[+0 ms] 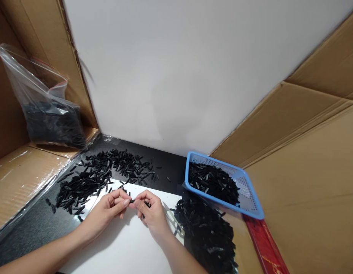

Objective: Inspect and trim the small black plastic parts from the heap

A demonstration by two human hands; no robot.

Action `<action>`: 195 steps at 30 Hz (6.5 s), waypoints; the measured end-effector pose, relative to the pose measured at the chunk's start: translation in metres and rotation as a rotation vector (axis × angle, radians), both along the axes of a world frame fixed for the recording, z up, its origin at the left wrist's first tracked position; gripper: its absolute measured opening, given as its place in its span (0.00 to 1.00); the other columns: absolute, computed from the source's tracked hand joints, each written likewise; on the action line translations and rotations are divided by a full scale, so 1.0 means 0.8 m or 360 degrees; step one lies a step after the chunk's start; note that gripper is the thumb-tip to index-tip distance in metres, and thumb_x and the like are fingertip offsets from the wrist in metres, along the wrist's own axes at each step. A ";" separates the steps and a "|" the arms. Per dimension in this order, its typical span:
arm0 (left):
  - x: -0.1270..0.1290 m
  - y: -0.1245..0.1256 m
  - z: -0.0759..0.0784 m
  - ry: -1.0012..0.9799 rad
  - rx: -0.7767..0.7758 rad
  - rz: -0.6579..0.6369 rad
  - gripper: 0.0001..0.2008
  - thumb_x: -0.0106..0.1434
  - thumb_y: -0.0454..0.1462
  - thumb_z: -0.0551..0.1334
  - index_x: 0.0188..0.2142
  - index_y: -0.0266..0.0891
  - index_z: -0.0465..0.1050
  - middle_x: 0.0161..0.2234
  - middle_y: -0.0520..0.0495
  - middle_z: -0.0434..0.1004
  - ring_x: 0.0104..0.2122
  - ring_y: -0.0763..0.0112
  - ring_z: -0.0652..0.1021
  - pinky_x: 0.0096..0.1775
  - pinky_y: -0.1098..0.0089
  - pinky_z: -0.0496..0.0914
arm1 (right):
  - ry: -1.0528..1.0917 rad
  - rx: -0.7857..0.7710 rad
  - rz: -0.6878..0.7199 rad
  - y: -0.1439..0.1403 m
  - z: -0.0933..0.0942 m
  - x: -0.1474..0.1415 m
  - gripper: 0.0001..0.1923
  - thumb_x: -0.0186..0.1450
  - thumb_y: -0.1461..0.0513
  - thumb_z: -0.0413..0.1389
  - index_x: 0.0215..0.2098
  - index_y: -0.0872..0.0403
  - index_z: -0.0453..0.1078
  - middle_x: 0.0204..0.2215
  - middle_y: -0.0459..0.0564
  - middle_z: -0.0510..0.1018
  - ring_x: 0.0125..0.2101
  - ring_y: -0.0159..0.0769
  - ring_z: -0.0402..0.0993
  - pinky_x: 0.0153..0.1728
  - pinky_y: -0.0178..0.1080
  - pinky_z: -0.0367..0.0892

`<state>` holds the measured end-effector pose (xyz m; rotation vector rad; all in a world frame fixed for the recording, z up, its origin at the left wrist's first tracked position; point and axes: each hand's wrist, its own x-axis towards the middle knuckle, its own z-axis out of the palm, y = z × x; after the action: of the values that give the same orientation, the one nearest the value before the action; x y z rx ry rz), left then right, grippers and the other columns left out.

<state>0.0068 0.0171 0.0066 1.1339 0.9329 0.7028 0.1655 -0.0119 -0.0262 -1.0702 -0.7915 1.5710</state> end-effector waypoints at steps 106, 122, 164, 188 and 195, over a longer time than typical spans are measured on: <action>0.003 0.002 -0.001 -0.0227 -0.0196 0.0127 0.14 0.52 0.40 0.72 0.32 0.35 0.73 0.20 0.51 0.79 0.20 0.76 0.75 0.27 0.76 0.68 | 0.0344 -0.0118 0.0013 0.005 0.010 0.009 0.15 0.55 0.54 0.66 0.31 0.57 0.73 0.12 0.39 0.68 0.10 0.18 0.46 0.11 0.26 0.37; -0.007 0.007 -0.003 0.0366 0.0485 -0.0143 0.07 0.59 0.38 0.64 0.37 0.40 0.68 0.28 0.51 0.75 0.29 0.67 0.75 0.32 0.68 0.67 | -0.0008 -0.0099 0.0078 0.000 0.008 0.001 0.16 0.53 0.53 0.67 0.26 0.56 0.70 0.12 0.39 0.69 0.10 0.19 0.50 0.09 0.26 0.40; 0.001 0.000 0.016 -0.0250 -0.0367 0.0110 0.13 0.57 0.43 0.67 0.37 0.38 0.72 0.28 0.52 0.75 0.26 0.75 0.68 0.30 0.74 0.60 | 0.0077 0.0004 -0.0019 0.001 0.009 0.001 0.17 0.56 0.51 0.63 0.31 0.55 0.70 0.16 0.40 0.70 0.12 0.21 0.49 0.11 0.27 0.40; 0.005 -0.002 0.016 0.0053 -0.0288 -0.0047 0.19 0.56 0.52 0.64 0.27 0.38 0.66 0.23 0.53 0.73 0.21 0.76 0.66 0.26 0.74 0.54 | -0.0145 0.0059 -0.0198 -0.001 0.002 -0.002 0.15 0.53 0.52 0.67 0.29 0.56 0.75 0.15 0.39 0.64 0.13 0.22 0.48 0.13 0.30 0.40; 0.006 -0.005 0.015 0.0000 -0.0369 -0.0082 0.20 0.56 0.52 0.64 0.26 0.37 0.67 0.25 0.52 0.73 0.22 0.77 0.65 0.27 0.74 0.55 | -0.0036 0.0000 -0.0092 -0.001 0.011 0.001 0.16 0.56 0.52 0.64 0.32 0.56 0.75 0.15 0.41 0.69 0.12 0.22 0.51 0.11 0.28 0.39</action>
<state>0.0114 0.0134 0.0186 0.9496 0.9553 0.5376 0.1660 -0.0129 -0.0176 -1.1034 -0.7689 1.5126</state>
